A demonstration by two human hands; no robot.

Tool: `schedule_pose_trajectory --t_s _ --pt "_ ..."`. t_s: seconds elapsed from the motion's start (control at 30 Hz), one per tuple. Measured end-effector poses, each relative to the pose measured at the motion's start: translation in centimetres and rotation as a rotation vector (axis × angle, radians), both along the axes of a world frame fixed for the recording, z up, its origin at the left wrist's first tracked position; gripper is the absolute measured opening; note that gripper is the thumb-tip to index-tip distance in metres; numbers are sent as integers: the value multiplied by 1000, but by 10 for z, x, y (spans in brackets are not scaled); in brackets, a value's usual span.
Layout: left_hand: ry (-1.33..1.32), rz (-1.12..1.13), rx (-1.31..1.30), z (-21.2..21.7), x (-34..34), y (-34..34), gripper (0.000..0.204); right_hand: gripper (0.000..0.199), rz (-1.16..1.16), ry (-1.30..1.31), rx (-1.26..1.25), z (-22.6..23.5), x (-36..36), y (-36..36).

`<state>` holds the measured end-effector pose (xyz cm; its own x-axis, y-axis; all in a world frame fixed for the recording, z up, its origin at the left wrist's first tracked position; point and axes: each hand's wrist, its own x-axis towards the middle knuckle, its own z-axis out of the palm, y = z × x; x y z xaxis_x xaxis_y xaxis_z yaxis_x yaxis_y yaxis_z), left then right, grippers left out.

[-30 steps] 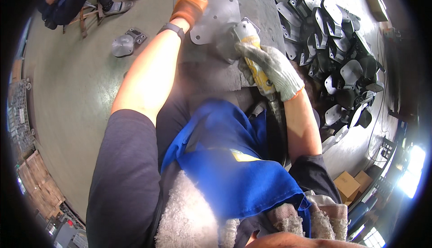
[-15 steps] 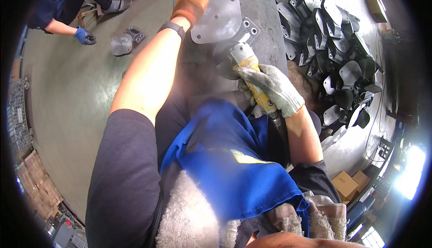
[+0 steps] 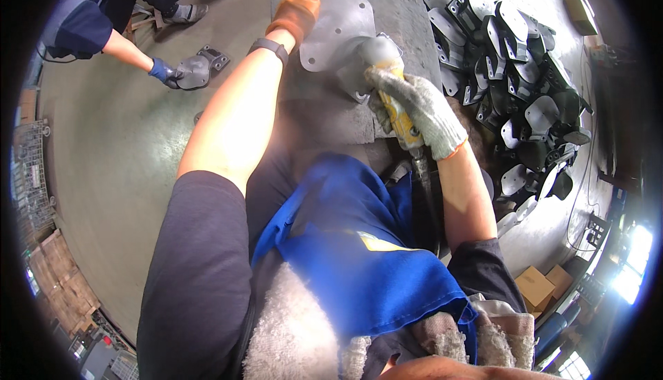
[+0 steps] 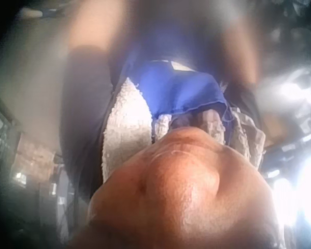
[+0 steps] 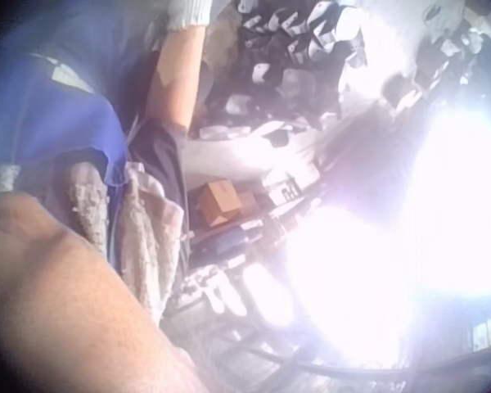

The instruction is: The person sits on the floor and uses a handheld angle grinder to smooth the edges of metal brackets. They pick up each bracket from a nearby pile, hold it with a gloved hand, and grind the edges before placing the finished piece aside. Another worker is visible nearby performing similar work.

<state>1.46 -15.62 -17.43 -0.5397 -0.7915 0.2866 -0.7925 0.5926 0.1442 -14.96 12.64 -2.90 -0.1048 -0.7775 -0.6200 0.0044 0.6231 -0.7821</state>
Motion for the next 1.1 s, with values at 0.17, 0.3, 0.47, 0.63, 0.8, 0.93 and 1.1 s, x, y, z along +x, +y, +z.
schedule_pose_trajectory --t_s 0.17,0.3,0.47,0.63,0.8,0.93,1.1 --pt "-70 -49 -33 34 -3 24 17 47 -144 25 -50 3 -16 -8" --pt "-116 -58 -64 30 -2 23 17 48 -204 -123 -72 14 -18 3" --pt "-151 -118 -103 29 0 18 17 48 -100 14 -30 11 -17 -8" --pt "-115 -104 -66 32 -2 20 24 47 -143 -49 -25 16 -17 -5" --pt "-112 -84 -45 25 0 16 26 46 -138 -43 -31 10 -19 -1" --pt "19 1 108 18 -4 11 21 46 -36 0 -48 12 -6 -3" --pt "-125 7 110 19 -10 9 23 46 -104 107 -33 8 -16 17"
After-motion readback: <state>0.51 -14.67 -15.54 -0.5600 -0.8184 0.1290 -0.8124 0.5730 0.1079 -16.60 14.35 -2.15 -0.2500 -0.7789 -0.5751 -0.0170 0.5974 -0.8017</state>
